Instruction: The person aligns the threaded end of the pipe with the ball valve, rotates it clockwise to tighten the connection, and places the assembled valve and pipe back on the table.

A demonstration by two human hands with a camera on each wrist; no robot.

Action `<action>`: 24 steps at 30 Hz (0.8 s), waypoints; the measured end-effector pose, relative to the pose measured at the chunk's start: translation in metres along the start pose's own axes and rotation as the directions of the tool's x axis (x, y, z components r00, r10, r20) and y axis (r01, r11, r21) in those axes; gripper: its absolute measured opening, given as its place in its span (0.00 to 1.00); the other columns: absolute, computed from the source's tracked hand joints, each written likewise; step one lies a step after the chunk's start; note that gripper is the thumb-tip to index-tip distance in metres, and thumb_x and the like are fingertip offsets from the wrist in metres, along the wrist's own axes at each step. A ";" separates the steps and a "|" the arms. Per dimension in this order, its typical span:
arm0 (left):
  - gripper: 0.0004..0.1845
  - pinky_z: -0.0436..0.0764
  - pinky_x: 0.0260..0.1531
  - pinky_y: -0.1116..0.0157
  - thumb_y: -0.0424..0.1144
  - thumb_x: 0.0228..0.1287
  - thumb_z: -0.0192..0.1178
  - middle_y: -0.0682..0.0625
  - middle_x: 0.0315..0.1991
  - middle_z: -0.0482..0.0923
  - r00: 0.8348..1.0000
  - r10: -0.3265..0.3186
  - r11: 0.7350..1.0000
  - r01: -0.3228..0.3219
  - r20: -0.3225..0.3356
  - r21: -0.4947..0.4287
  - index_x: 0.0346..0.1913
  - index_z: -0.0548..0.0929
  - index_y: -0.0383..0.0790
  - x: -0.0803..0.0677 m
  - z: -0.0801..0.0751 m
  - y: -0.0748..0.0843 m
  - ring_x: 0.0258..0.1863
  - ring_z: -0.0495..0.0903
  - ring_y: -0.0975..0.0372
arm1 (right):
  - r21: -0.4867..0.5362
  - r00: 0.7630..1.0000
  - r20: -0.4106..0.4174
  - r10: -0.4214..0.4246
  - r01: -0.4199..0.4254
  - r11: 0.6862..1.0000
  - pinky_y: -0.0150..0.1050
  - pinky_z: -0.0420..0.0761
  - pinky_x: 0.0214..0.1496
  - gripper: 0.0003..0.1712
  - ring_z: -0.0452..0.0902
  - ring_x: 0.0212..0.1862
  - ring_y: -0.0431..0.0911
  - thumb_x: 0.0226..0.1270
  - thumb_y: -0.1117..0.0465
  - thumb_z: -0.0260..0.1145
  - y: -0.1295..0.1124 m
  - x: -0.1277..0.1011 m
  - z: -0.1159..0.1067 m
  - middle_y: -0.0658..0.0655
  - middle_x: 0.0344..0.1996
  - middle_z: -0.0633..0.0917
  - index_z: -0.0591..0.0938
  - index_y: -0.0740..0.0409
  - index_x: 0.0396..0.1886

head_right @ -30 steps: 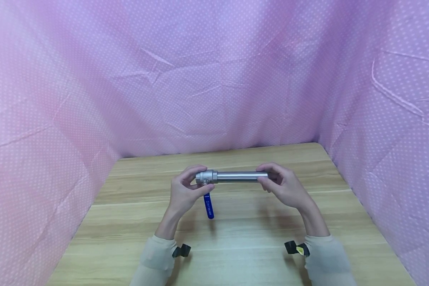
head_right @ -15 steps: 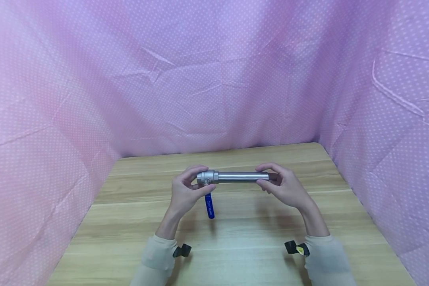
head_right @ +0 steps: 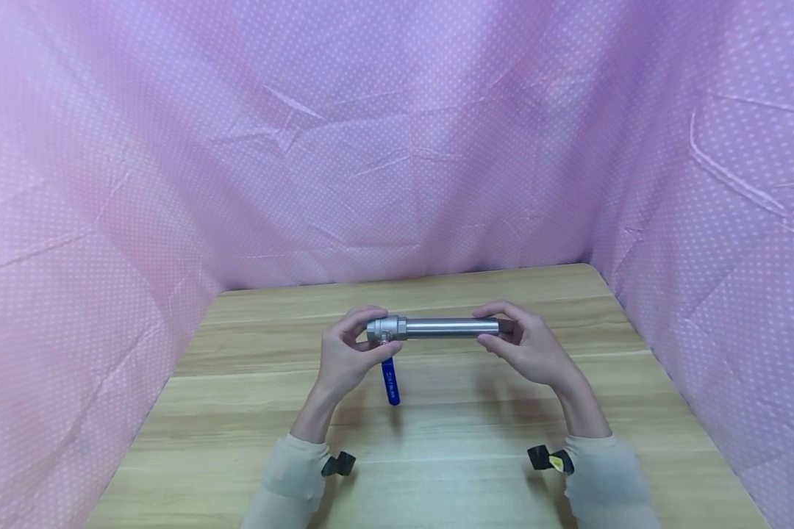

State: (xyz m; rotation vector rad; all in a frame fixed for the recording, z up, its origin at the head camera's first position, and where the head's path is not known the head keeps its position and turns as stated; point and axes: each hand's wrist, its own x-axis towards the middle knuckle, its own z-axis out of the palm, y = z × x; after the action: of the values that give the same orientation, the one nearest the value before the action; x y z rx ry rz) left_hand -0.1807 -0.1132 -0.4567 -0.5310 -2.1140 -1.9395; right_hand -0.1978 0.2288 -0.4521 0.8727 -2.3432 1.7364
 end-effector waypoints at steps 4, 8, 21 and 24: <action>0.28 0.98 0.56 0.59 0.29 0.58 0.85 0.40 0.63 0.87 1.000 -0.001 1.000 0.001 0.004 0.001 0.62 0.90 0.36 0.003 -0.001 -0.002 0.57 0.87 0.56 | -0.001 1.000 -0.001 0.012 -0.012 1.000 0.33 0.91 0.33 0.22 0.89 0.34 0.39 0.75 0.78 0.72 -0.001 0.001 0.000 0.45 0.43 0.90 0.82 0.72 0.66; 0.28 0.98 0.56 0.58 0.28 0.58 0.85 0.40 0.63 0.87 1.000 -0.008 1.000 0.008 0.009 -0.005 0.62 0.90 0.35 0.005 -0.003 -0.003 0.57 0.87 0.56 | -0.013 1.000 -0.004 0.015 -0.015 1.000 0.33 0.91 0.32 0.21 0.88 0.33 0.38 0.75 0.77 0.72 -0.002 0.003 0.001 0.47 0.42 0.90 0.82 0.72 0.65; 0.29 0.97 0.58 0.59 0.28 0.59 0.84 0.36 0.65 0.85 0.998 -0.060 0.997 0.061 0.018 -0.044 0.64 0.88 0.31 0.008 -0.005 -0.009 0.58 0.88 0.56 | -0.033 1.000 -0.009 0.024 -0.024 0.999 0.33 0.88 0.30 0.19 0.84 0.30 0.38 0.77 0.77 0.71 0.000 0.006 0.003 0.56 0.31 0.87 0.84 0.67 0.64; 0.29 0.97 0.57 0.59 0.28 0.59 0.84 0.32 0.66 0.84 0.998 -0.058 0.997 0.059 0.023 -0.049 0.64 0.88 0.30 0.009 -0.005 -0.009 0.58 0.88 0.56 | -0.022 1.000 -0.019 0.017 -0.018 1.000 0.35 0.84 0.26 0.16 0.81 0.28 0.40 0.80 0.76 0.68 0.001 0.006 0.004 0.54 0.28 0.85 0.85 0.66 0.63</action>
State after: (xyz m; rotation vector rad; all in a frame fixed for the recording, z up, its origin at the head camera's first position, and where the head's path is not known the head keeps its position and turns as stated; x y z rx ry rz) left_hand -0.1925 -0.1179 -0.4610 -0.5070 -2.1217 -2.0319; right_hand -0.2018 0.2233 -0.4521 0.8314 -2.3610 1.7136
